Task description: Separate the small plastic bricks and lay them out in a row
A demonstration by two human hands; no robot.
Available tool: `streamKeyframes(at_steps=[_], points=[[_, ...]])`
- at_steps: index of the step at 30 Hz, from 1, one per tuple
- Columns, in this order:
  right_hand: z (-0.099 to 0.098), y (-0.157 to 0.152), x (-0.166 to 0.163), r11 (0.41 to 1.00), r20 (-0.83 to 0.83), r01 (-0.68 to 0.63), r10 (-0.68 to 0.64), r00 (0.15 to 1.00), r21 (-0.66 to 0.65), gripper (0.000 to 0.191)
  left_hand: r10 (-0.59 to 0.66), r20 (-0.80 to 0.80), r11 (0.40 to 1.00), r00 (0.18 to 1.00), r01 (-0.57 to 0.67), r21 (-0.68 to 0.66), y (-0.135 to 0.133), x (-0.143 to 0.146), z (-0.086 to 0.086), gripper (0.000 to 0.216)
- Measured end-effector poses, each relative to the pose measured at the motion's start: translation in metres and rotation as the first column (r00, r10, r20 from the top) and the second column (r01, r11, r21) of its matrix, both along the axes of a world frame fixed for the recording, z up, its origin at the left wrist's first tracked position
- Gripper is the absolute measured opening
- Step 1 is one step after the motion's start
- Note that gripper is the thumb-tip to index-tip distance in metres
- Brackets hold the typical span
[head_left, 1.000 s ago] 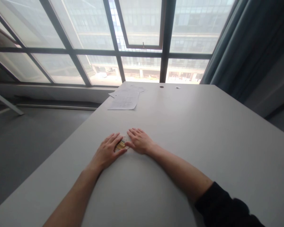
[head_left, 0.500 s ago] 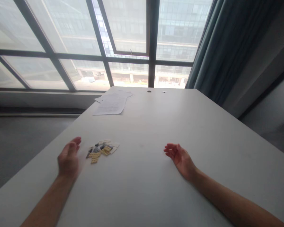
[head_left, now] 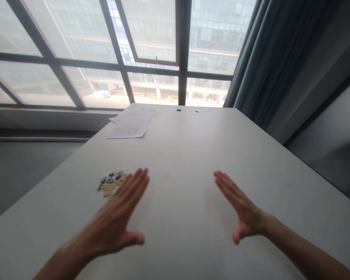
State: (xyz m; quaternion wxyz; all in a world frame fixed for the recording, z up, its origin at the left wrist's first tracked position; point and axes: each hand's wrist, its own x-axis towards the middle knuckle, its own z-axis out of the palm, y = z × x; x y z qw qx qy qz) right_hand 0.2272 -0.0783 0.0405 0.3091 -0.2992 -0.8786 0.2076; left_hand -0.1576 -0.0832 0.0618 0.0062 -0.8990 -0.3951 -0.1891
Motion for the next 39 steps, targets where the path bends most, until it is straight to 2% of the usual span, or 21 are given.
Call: streamKeyframes(at_steps=[2, 5, 8, 14, 17, 20, 22, 23, 25, 27, 29, 31, 35, 39], points=[[-0.011, -0.005, -0.01, 0.988, 0.303, -0.154, 0.156, 0.94, -0.03, 0.112, -0.148, -0.152, 0.979, 0.977, 0.122, -0.164, -0.008, 0.015, -0.024, 0.109], [-0.029, -0.001, -0.019, 0.961, 0.454, -0.236, 0.277, 0.847, -0.147, 0.108, -0.254, -0.195, 0.924, 0.947, 0.178, -0.338, -0.013, 0.024, -0.051, 0.107], [-0.036, 0.003, -0.02, 0.957, 0.463, -0.222, 0.286, 0.839, -0.188, 0.106, -0.263, -0.18, 0.901, 0.948, 0.175, -0.397, -0.012, 0.021, -0.059, 0.106], [-0.036, 0.002, -0.019, 0.965, 0.452, -0.22, 0.262, 0.852, -0.145, 0.104, -0.253, -0.145, 0.9, 0.957, 0.178, -0.397, -0.014, 0.023, -0.054, 0.106], [-0.044, 0.0, -0.019, 0.984, 0.371, -0.161, 0.179, 0.911, -0.079, 0.079, -0.255, -0.14, 0.916, 0.957, 0.193, -0.351, -0.011, 0.02, -0.058, 0.099], [-0.052, -0.001, -0.018, 0.997, 0.166, -0.024, 0.036, 0.985, -0.073, 0.044, -0.126, -0.044, 0.979, 0.991, 0.117, -0.167, 0.004, -0.008, -0.067, 0.072], [-0.055, -0.001, -0.017, 0.993, 0.061, 0.046, -0.039, 0.997, -0.113, 0.032, 0.106, 0.071, 0.994, 0.992, -0.107, 0.002, 0.022, -0.042, -0.073, 0.054], [-0.056, -0.001, -0.017, 0.989, 0.036, 0.071, -0.067, 0.997, -0.128, 0.03, 0.232, 0.137, 0.968, 0.963, -0.243, 0.069, 0.032, -0.06, -0.076, 0.054], [-0.057, -0.001, -0.017, 0.986, 0.029, 0.105, -0.102, 0.994, -0.133, 0.028, 0.46, 0.181, 0.868, 0.869, -0.483, 0.115, 0.051, -0.095, -0.081, 0.071], [-0.058, -0.001, -0.02, 0.985, 0.069, 0.122, -0.114, 0.991, -0.12, 0.031, 0.554, 0.092, 0.828, 0.827, -0.559, 0.042, 0.067, -0.118, -0.085, 0.089], [-0.058, 0.001, -0.024, 0.985, 0.14, 0.136, -0.121, 0.983, -0.108, 0.039, 0.553, -0.027, 0.832, 0.833, -0.553, -0.035, 0.08, -0.127, -0.088, 0.096], [-0.058, 0.005, -0.031, 0.984, 0.223, 0.146, -0.12, 0.967, -0.103, 0.051, 0.518, -0.112, 0.846, 0.848, -0.528, -0.081, 0.091, -0.123, -0.089, 0.094], [-0.056, 0.02, -0.053, 0.984, 0.369, 0.152, -0.108, 0.923, -0.092, 0.084, 0.376, -0.168, 0.903, 0.911, -0.401, -0.153, 0.109, -0.087, -0.082, 0.081], [-0.054, 0.051, -0.084, 0.989, 0.45, 0.137, -0.096, 0.888, -0.058, 0.103, 0.213, -0.13, 0.945, 0.968, -0.238, -0.226, 0.126, -0.023, -0.075, 0.071]])
